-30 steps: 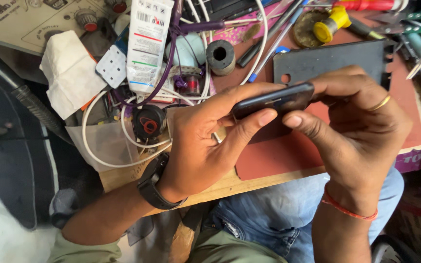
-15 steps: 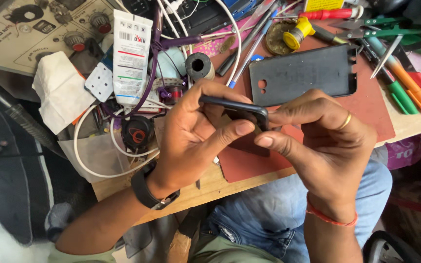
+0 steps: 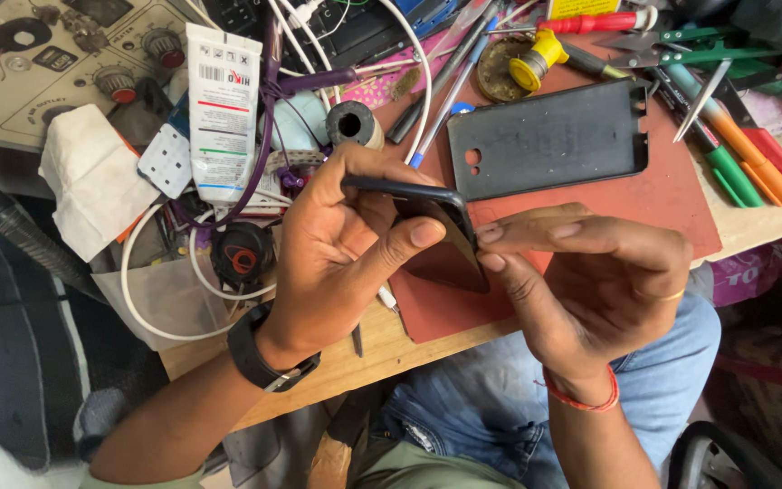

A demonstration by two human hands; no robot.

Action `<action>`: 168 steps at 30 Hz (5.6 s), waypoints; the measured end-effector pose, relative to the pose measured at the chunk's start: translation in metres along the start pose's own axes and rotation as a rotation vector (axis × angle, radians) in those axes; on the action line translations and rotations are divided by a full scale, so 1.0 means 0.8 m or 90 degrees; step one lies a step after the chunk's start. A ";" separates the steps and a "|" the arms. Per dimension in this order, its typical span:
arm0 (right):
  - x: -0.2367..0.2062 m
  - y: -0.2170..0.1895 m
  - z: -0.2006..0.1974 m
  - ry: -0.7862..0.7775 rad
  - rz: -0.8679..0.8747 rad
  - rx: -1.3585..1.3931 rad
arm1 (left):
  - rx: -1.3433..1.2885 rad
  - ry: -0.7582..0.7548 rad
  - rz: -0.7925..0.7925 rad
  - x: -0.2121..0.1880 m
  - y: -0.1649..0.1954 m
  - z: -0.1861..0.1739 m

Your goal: The person repairs a smartphone at a cluttered workbench. They use a blue pry tool to work on the phone's edge, peel a protective film off a new display panel, align the panel onto the phone frame, press the edges down around the perimeter, and press the screen to seat it, then hold the assembled phone and press its side buttons.

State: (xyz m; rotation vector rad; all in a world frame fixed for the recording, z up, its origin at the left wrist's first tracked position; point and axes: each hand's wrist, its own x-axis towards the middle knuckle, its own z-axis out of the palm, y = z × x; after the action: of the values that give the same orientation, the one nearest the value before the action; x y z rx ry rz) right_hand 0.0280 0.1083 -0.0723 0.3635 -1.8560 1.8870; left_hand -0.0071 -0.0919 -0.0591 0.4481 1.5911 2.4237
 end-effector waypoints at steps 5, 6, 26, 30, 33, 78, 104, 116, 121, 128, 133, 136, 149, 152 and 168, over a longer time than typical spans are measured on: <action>0.004 -0.001 0.001 -0.010 -0.024 -0.016 | -0.006 0.001 -0.006 0.001 0.001 0.000; 0.004 -0.001 0.002 -0.009 -0.023 -0.019 | -0.005 0.002 -0.006 0.001 0.001 0.000; 0.002 0.002 0.002 -0.004 -0.001 -0.047 | -0.004 0.013 0.000 0.003 0.001 0.000; 0.001 0.002 0.002 -0.003 0.002 -0.040 | -0.005 0.015 0.002 0.002 0.000 0.001; 0.000 0.001 0.003 0.002 0.006 -0.035 | -0.001 0.016 0.003 0.002 0.000 0.001; -0.010 0.009 0.003 0.002 0.033 -0.011 | -0.017 0.014 0.006 0.000 0.001 -0.001; -0.011 0.005 0.007 0.030 0.063 -0.005 | -0.022 0.023 0.016 -0.001 0.000 0.000; -0.008 -0.001 0.005 0.038 0.056 0.009 | -0.018 0.015 0.012 -0.001 0.002 0.005; 0.000 0.001 0.002 0.038 0.055 0.004 | 0.012 0.011 0.028 -0.004 0.004 0.010; 0.018 -0.008 0.011 0.057 0.071 -0.006 | -0.012 0.002 -0.020 -0.004 0.015 0.016; 0.022 -0.011 0.003 -0.078 0.125 -0.063 | 0.166 -0.059 0.028 -0.003 0.022 0.014; 0.020 -0.001 -0.002 -0.084 0.148 0.012 | 0.291 -0.074 0.084 -0.005 0.026 0.015; -0.002 -0.020 -0.061 0.011 0.259 0.043 | 0.380 -0.042 0.010 -0.004 0.020 0.027; 0.000 -0.016 -0.073 -0.085 0.267 -0.033 | 0.487 -0.064 0.140 0.000 0.016 0.032; -0.002 -0.001 -0.072 -0.096 0.208 -0.102 | 0.270 -0.068 -0.024 0.001 -0.024 0.020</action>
State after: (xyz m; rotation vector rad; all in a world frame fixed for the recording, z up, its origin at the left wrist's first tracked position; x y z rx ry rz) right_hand 0.0373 0.1652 -0.0756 0.1590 -2.2661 1.9408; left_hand -0.0019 -0.0704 -0.0707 0.5973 2.0444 1.9898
